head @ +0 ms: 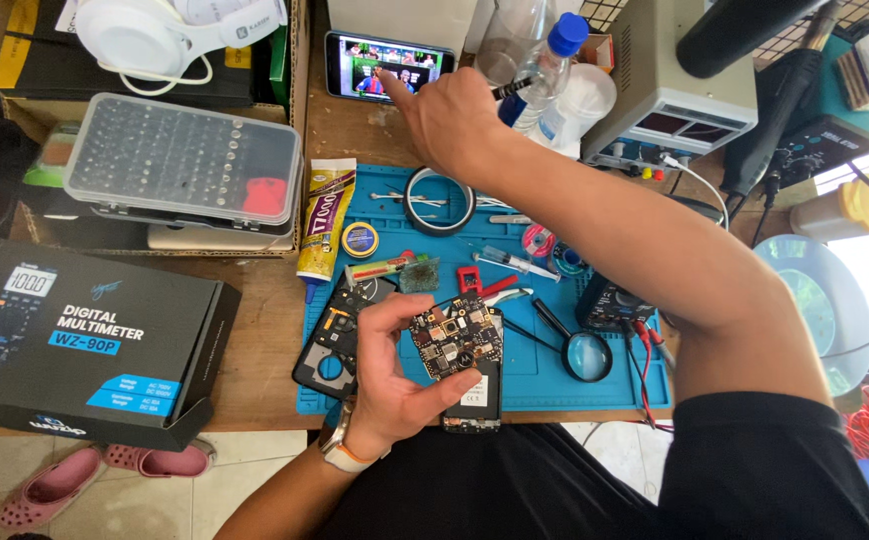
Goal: The person uses a red-handled screwdriver to unscrew and remove a small circuit board from a disassembled smartphone. They then use a syringe to apply a liquid to the board's surface.
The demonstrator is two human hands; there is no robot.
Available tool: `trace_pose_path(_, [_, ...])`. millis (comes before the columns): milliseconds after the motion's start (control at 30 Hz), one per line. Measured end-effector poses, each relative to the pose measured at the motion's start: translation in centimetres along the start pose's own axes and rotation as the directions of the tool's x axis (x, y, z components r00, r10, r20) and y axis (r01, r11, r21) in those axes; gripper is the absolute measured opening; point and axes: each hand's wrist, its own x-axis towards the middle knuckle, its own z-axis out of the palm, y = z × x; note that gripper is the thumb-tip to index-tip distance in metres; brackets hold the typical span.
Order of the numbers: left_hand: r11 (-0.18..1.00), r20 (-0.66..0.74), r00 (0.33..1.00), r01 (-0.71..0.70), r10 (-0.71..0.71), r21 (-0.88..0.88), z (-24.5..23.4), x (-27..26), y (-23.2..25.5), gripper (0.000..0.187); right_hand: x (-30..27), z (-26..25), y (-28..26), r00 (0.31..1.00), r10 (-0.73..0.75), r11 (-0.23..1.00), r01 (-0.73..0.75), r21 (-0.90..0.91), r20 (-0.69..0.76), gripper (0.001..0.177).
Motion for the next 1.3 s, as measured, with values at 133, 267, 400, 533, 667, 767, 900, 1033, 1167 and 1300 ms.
trace_pose_path(133, [1.000,-0.006,1.000,-0.024,0.024,0.008,0.0,0.1,-0.1,0.065,-4.7,-3.3,1.1,0.988,-0.002,1.000,0.006,0.027,-0.155,0.073])
trace_pose_path(267, [0.999,-0.022,0.999,-0.040,0.040,-0.012,0.1,0.0,-0.2,0.066,-12.3,-8.6,2.4,0.934,0.023,0.988,0.033,0.150,-0.358,0.031])
trace_pose_path(400, [0.998,-0.062,0.996,-0.058,0.059,0.021,0.2,-0.6,-0.9,0.068,-18.8,-11.6,2.7,0.946,0.016,0.927,0.108,0.359,-0.324,0.040])
trace_pose_path(533, [0.998,-0.061,0.997,-0.056,0.056,0.010,0.2,-0.3,-0.5,0.068,-21.9,-10.6,2.1,0.960,0.002,0.792,0.169,0.586,-0.280,0.037])
trace_pose_path(667, [0.997,-0.049,0.996,-0.075,0.076,0.018,0.2,-0.1,-0.3,0.066,-22.9,-9.0,1.6,0.962,-0.018,0.621,0.224,0.751,-0.271,0.040])
trace_pose_path(767, [0.999,-0.033,0.998,-0.051,0.052,0.009,0.2,0.1,-0.2,0.066,-23.0,-7.6,1.1,0.964,-0.008,0.584,0.219,0.782,-0.264,0.050])
trace_pose_path(900, [0.999,-0.009,0.999,-0.035,0.035,0.016,0.3,0.2,0.0,0.065,-22.9,-5.7,0.8,0.985,-0.011,0.472,0.159,0.867,-0.174,0.072])
trace_pose_path(1033, [0.996,0.021,0.999,-0.046,0.045,0.079,0.2,1.1,0.8,0.066,-22.9,-4.4,0.8,0.972,0.003,0.329,0.222,0.918,-0.236,0.066])
trace_pose_path(1167, [0.990,0.118,0.993,-0.023,0.007,0.137,-0.1,2.1,1.7,0.066,-23.2,-3.3,1.5,0.959,0.017,0.168,0.275,0.947,-0.282,0.068])
trace_pose_path(1300, [0.970,0.182,0.983,-0.051,0.007,0.239,0.1,2.5,2.2,0.066,-23.4,-2.1,1.7,0.913,0.057,0.079,0.398,0.914,-0.403,0.067])
